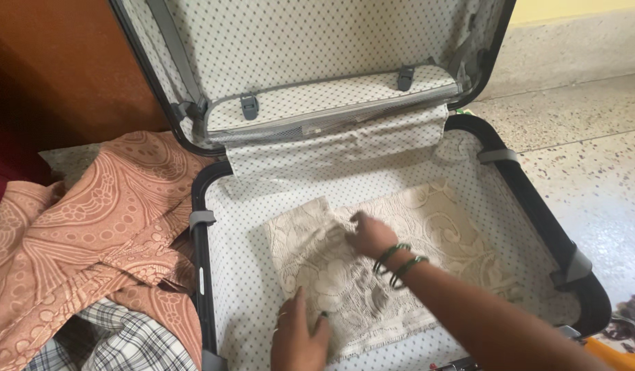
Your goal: The person folds a piece of white lace clothing by hand and places it into an open suitcase on the floor next to other piles of fabric.
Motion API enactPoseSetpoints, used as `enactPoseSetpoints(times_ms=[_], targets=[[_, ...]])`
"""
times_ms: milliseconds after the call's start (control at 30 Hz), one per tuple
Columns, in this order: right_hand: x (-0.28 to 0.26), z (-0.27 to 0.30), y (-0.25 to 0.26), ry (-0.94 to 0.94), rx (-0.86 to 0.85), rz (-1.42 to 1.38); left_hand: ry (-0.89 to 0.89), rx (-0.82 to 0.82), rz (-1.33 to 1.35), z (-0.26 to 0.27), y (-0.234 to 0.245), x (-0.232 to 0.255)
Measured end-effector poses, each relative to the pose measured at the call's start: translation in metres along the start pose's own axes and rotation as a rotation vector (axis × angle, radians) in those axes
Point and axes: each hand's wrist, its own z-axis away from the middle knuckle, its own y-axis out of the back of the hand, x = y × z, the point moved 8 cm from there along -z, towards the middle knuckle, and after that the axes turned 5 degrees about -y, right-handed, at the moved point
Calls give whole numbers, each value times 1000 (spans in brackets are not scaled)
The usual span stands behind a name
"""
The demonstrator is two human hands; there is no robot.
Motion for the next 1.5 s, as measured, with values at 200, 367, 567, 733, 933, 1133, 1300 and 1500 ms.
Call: enactPoseSetpoints(times_ms=[200,367,567,733,933,1133,1300,1500], targets=[[0,76,-5,-123,-83,158,91,-42,13,-9,-24,-45],[21,83,-15,-103,-180,86,77,-50,51,-7,-24,-41],[55,87,-23,-57,-216,-123,80,-78,-3,0,-27,-36],[79,111,-22,-138,-294,-31,57,-138,-10,-11,-39,-34],[54,119,19,-37,56,112,57,-202,-238,-3,-26,9],[-13,122,18,369,146,211,0,-271,-371,-41,-1,77],[-13,152,-29,807,-182,597,-315,-361,-561,-95,-26,104],[19,147,-42,836,-278,589,-259,-450,-660,-128,-54,98]])
